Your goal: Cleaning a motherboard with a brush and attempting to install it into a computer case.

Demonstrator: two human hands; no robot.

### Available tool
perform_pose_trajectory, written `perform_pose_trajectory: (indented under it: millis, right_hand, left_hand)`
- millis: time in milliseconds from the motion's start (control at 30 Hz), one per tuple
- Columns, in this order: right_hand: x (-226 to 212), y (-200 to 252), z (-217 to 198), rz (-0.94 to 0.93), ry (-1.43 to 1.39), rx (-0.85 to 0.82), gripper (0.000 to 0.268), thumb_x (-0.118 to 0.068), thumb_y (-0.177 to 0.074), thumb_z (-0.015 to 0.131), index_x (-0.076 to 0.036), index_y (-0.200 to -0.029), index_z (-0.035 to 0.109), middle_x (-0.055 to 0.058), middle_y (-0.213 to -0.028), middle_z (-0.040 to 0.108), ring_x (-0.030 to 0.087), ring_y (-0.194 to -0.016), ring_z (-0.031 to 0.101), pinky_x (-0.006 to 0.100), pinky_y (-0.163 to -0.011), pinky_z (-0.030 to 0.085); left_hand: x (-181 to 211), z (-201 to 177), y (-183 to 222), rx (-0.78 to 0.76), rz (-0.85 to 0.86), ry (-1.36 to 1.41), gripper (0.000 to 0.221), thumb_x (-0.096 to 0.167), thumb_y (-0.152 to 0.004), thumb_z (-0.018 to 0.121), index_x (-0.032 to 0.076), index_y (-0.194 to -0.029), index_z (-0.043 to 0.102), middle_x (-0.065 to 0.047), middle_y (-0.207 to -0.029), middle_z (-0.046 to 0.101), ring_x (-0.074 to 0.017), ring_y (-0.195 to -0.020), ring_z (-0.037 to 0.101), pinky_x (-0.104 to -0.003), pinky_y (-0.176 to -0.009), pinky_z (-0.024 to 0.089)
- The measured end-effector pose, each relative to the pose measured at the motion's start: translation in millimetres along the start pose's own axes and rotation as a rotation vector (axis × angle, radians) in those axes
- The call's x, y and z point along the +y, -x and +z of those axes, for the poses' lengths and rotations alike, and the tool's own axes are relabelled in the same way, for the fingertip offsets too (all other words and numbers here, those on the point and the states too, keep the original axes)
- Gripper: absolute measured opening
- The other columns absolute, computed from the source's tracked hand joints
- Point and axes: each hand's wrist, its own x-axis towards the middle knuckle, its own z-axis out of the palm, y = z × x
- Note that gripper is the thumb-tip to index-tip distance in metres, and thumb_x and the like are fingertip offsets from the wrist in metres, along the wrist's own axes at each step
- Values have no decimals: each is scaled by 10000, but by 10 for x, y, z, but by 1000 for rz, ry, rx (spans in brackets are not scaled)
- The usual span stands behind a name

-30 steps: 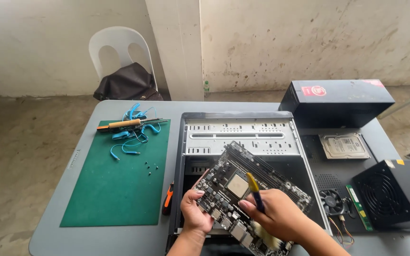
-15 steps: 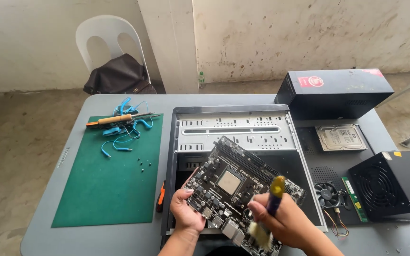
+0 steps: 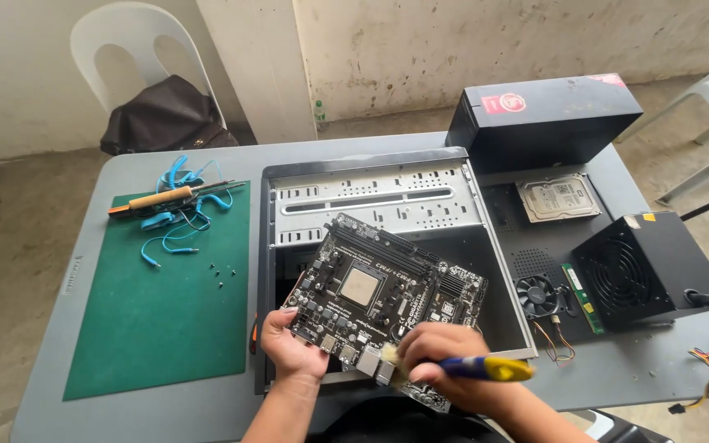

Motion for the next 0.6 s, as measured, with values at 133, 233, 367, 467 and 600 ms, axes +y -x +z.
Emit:
perform_pose_trajectory:
  millis: [133,233,367,467,600]
  right_hand:
    - [31,75,-85,101,-89,-205,514,-485,-1053,415,-77,-796,594,44,-764,610,210,-660,616,302,-619,490]
    - [360,362,-152,309,147,-268,557,-601,-998,413,-143,-682,387,-19,-630,407,175,-543,392,338,-514,322]
    - [171,155,-146,244,151,-182,548,-586,-1007,373,-152,-678,443,-20,-613,446,173,-528,455,323,-524,364]
    - [48,67,-38,87,-25,-115,537,-564,-988,469,-114,-767,659,14,-791,676,151,-718,714,252,-627,563]
    - [388,350,-191,397,187,-370,497,-518,-1006,550,-140,-703,439,9,-646,453,203,-571,449,347,-564,367]
  left_hand:
    - [-11,-7,0,-65,-6,15,326,181,-585,536,80,-890,595,-109,-919,644,-329,-818,613,-430,-700,493]
    - [-58,-19,-68,18,33,4,194,166,-567,563,137,-759,556,-67,-835,614,-304,-762,607,-418,-664,489]
    - [-10,13,-5,8,-1,-1,222,165,-575,565,130,-795,561,-70,-831,616,-300,-752,600,-410,-659,484]
    - [-6,-16,2,-44,-26,-14,277,181,-598,559,105,-863,586,-90,-864,633,-309,-768,601,-418,-666,479]
    - [-17,-32,-57,-206,-29,14,491,210,-622,522,24,-1066,620,-164,-984,654,-351,-862,615,-451,-698,492]
